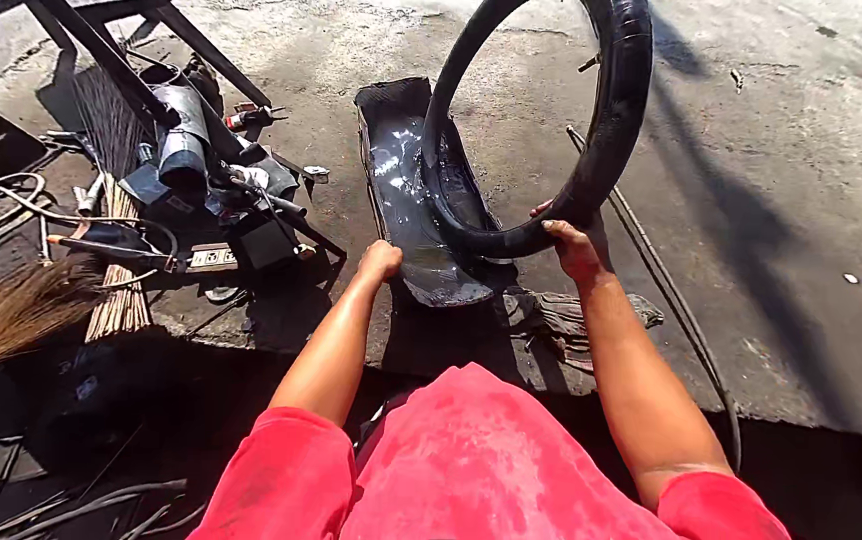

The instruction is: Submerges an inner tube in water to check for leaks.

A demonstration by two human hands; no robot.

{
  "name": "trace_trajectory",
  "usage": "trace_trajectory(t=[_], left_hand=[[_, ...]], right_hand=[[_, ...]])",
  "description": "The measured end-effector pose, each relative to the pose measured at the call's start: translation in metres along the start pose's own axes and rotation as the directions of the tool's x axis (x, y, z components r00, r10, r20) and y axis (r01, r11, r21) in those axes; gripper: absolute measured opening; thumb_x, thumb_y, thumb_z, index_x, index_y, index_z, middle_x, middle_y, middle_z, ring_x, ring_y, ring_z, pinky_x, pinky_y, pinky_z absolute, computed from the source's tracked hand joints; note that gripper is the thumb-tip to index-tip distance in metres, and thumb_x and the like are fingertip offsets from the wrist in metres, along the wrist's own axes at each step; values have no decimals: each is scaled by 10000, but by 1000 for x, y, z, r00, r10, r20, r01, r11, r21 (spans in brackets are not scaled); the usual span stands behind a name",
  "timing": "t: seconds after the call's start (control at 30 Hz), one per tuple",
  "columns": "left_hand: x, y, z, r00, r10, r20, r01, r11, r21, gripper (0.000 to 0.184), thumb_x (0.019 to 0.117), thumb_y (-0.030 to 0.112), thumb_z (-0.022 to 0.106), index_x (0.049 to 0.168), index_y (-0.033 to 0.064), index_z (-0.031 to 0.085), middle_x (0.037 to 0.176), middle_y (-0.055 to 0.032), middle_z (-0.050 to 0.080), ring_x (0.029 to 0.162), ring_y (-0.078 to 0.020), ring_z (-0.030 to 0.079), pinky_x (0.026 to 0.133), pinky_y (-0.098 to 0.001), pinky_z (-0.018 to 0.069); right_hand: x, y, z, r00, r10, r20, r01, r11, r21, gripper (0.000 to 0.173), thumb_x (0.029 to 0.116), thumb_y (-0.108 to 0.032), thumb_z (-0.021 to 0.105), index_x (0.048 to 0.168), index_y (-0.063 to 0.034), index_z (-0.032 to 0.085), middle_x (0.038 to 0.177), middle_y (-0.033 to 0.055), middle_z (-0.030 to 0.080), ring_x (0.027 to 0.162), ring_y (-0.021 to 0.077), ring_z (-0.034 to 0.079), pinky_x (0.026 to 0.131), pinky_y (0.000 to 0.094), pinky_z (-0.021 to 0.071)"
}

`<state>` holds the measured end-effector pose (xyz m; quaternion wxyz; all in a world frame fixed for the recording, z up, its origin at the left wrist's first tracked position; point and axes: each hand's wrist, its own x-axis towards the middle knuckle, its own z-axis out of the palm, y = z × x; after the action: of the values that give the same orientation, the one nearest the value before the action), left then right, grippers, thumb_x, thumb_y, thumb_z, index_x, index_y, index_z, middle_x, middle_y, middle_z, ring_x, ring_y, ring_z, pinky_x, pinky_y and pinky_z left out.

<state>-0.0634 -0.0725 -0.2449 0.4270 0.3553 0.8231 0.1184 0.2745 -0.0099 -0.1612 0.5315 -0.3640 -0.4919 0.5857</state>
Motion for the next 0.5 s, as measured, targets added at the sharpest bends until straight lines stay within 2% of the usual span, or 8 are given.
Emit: trace_trajectory(t=[0.1, 0.17, 0.3, 0.37, 0.5], left_hand=[[-22, 20, 9, 995, 46, 86, -56, 991, 122, 429, 1036, 332, 469, 1042, -50, 665, 1091, -264, 688, 1008, -379, 698, 864, -591, 554], [-43, 38, 20, 989, 63, 137, -91, 974, 207, 475, 1040, 362, 433, 1011, -45, 677, 1111, -260, 682, 1067, -393, 670, 896, -616, 512], [-63, 54, 47, 975, 119, 190, -167, 951, 261, 537, 1031, 450, 428, 961, -9, 697, 1061, -222, 703, 1045, -368, 680, 888, -612, 511], [-67, 59, 61, 967, 140, 213, -194, 947, 257, 552, 1023, 488, 439, 949, 7, 700, 1030, -201, 713, 1018, -353, 692, 874, -604, 520], [-74, 72, 84, 952, 168, 257, -225, 952, 208, 571, 1008, 541, 442, 951, 40, 711, 976, -151, 735, 956, -312, 713, 860, -577, 535]], right_hand=[[-1, -11, -17, 998, 41, 55, -42, 999, 10, 434, 740, -83, 716, 1160, -80, 607, 1049, 75, 731, 978, 199, 712, 869, 379, 604], [-3, -18, -27, 996, 32, 80, -35, 999, 39, 426, 732, -100, 738, 1144, -101, 629, 1045, 63, 737, 981, 190, 715, 876, 371, 606], [-6, -32, -44, 996, -7, 84, 2, 998, 55, 553, 729, -103, 808, 1224, -94, 564, 1072, 91, 720, 984, 234, 718, 858, 416, 620], [-4, -38, -52, 994, -21, 109, 16, 999, 44, 552, 729, -103, 788, 1241, -103, 579, 1076, 77, 714, 993, 238, 712, 889, 458, 610], [2, -51, -63, 985, -71, 159, 63, 997, 54, 605, 749, -91, 734, 1316, -118, 526, 1101, 64, 693, 998, 245, 712, 925, 497, 603]])
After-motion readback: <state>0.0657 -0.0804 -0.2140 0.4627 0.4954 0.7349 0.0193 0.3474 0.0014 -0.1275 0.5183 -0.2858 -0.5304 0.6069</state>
